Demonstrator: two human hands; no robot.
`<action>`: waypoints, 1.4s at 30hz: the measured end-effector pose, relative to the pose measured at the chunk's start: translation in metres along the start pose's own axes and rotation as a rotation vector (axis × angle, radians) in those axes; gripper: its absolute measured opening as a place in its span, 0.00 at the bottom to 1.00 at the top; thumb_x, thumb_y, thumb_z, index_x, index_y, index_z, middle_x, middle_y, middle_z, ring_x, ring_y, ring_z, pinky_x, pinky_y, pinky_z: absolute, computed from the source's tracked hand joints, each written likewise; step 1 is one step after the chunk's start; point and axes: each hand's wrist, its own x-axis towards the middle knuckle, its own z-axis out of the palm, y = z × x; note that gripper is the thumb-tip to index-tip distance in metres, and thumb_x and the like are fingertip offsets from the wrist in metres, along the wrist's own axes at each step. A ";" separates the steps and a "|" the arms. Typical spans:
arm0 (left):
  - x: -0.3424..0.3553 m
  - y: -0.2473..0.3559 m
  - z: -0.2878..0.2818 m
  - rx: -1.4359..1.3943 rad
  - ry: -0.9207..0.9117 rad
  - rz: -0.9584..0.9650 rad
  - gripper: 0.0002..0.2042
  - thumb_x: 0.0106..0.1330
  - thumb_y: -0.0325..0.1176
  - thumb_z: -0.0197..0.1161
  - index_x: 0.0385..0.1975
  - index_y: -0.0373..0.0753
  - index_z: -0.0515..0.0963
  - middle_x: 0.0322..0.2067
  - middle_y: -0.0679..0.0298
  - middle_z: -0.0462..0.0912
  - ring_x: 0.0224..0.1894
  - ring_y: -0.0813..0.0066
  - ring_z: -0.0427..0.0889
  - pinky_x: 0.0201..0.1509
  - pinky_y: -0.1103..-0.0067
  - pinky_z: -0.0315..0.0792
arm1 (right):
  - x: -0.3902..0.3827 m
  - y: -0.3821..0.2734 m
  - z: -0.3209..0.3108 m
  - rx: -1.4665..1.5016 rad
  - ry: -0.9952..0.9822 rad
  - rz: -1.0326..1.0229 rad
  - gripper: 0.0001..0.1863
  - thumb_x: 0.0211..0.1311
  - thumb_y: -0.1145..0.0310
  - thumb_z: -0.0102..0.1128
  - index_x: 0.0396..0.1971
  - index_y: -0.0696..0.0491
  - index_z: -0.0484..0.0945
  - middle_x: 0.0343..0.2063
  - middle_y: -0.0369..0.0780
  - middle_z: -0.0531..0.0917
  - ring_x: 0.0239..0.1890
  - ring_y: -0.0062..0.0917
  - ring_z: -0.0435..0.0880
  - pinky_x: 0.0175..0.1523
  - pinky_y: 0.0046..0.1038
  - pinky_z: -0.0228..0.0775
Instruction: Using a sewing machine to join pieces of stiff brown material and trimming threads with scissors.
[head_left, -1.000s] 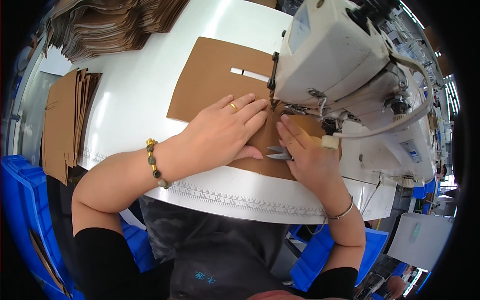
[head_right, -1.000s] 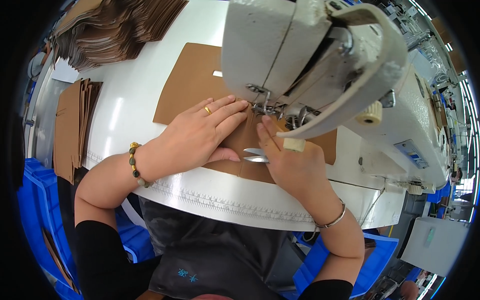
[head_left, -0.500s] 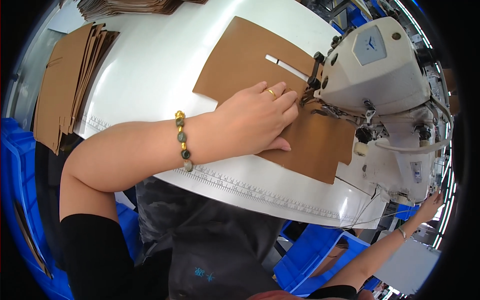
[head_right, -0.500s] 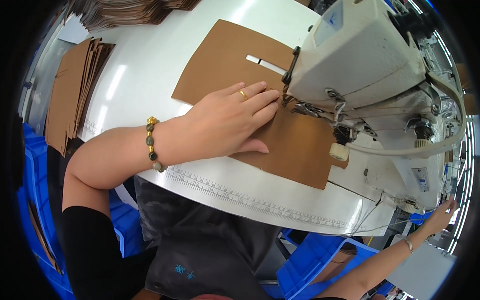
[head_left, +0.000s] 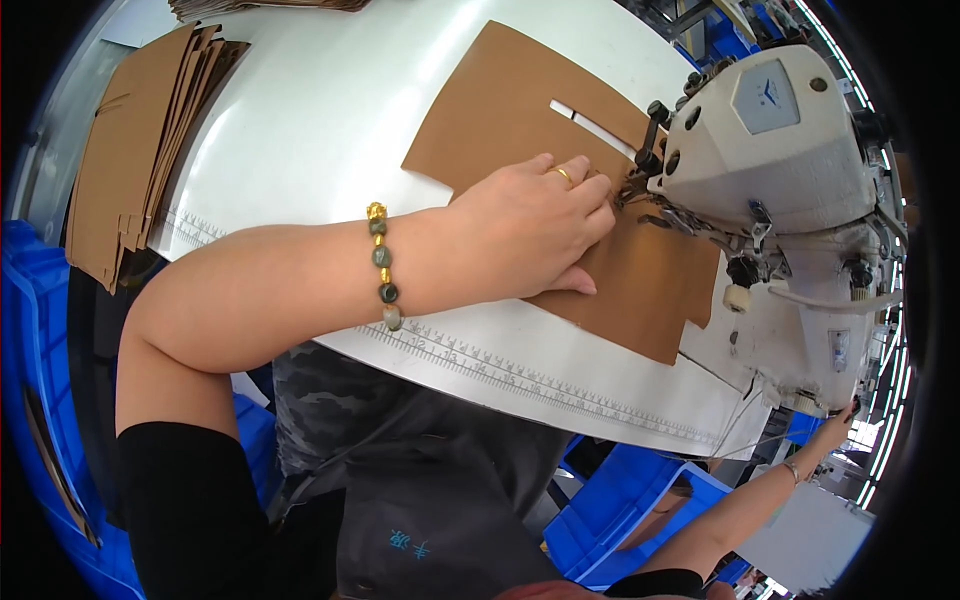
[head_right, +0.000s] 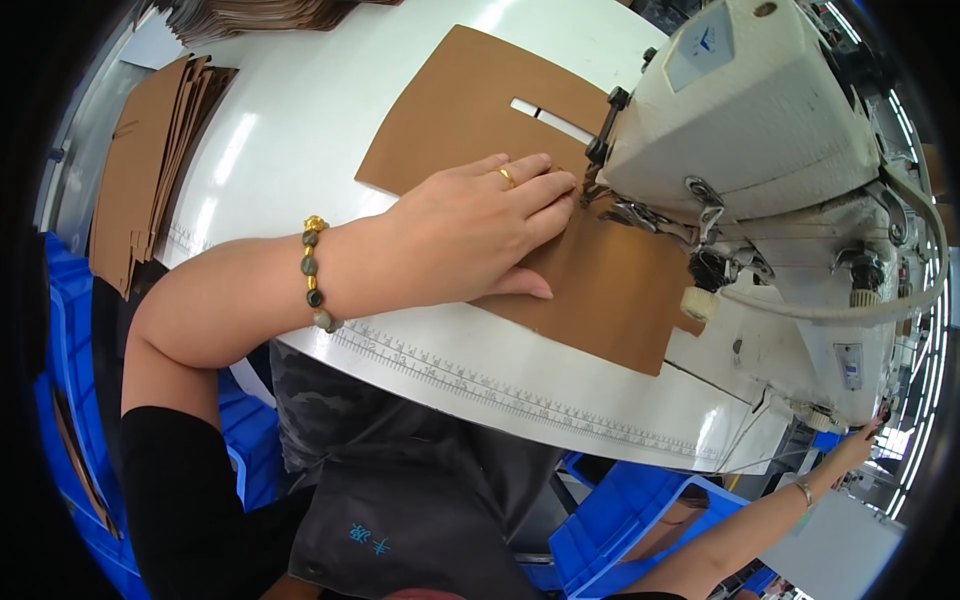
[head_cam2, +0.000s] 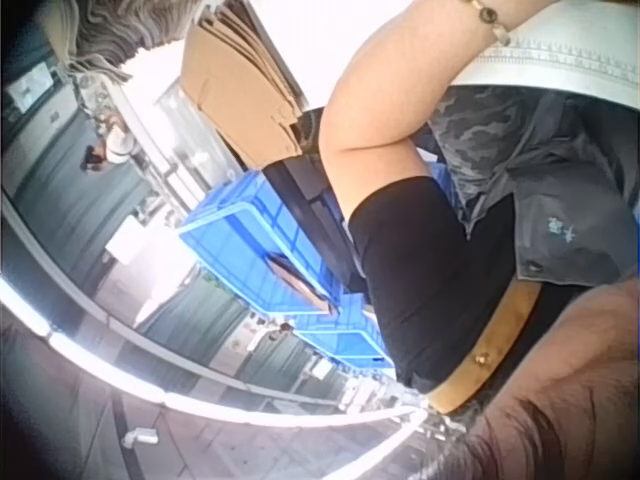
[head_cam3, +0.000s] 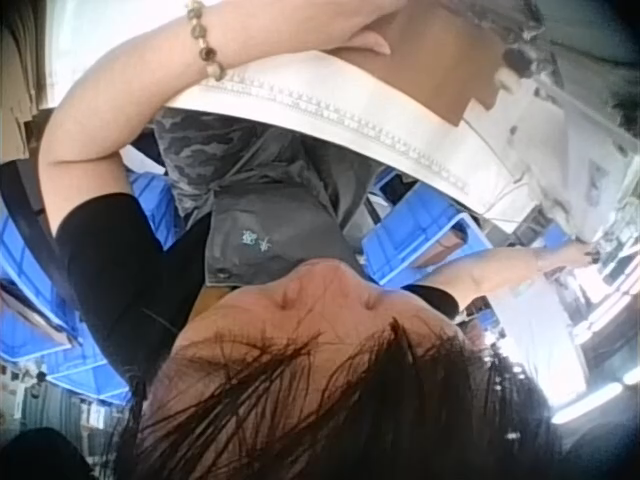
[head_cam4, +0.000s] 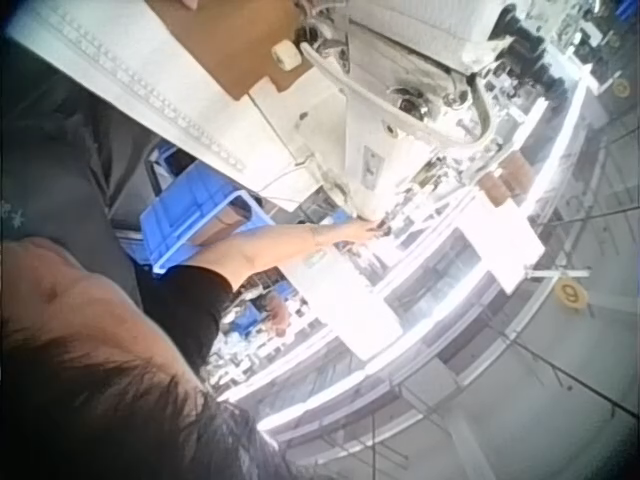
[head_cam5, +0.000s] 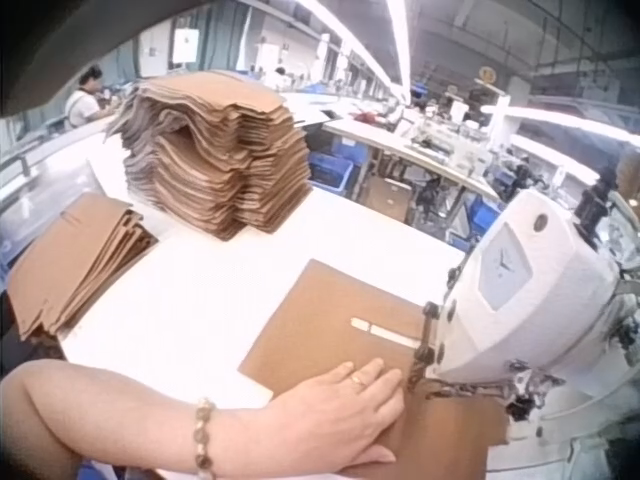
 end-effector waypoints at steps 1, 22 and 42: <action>0.000 0.000 0.000 -0.004 0.007 0.000 0.35 0.63 0.56 0.66 0.58 0.30 0.74 0.59 0.57 0.76 0.63 0.62 0.73 0.67 0.72 0.70 | 0.000 0.004 -0.002 0.018 0.043 -0.003 0.39 0.73 0.36 0.44 0.55 0.61 0.82 0.47 0.57 0.86 0.51 0.54 0.83 0.55 0.48 0.72; 0.003 0.000 -0.004 0.002 0.000 -0.002 0.34 0.63 0.55 0.67 0.58 0.30 0.74 0.58 0.58 0.76 0.63 0.62 0.74 0.67 0.73 0.71 | -0.081 0.000 0.033 0.633 0.071 0.141 0.32 0.75 0.43 0.53 0.48 0.63 0.81 0.26 0.42 0.79 0.24 0.27 0.76 0.25 0.29 0.65; 0.011 -0.002 -0.014 0.012 -0.096 -0.006 0.33 0.63 0.57 0.66 0.57 0.34 0.76 0.58 0.57 0.79 0.63 0.61 0.76 0.63 0.71 0.74 | -0.148 -0.091 0.021 1.120 0.080 0.502 0.25 0.75 0.50 0.53 0.47 0.60 0.81 0.35 0.43 0.85 0.28 0.23 0.80 0.27 0.26 0.66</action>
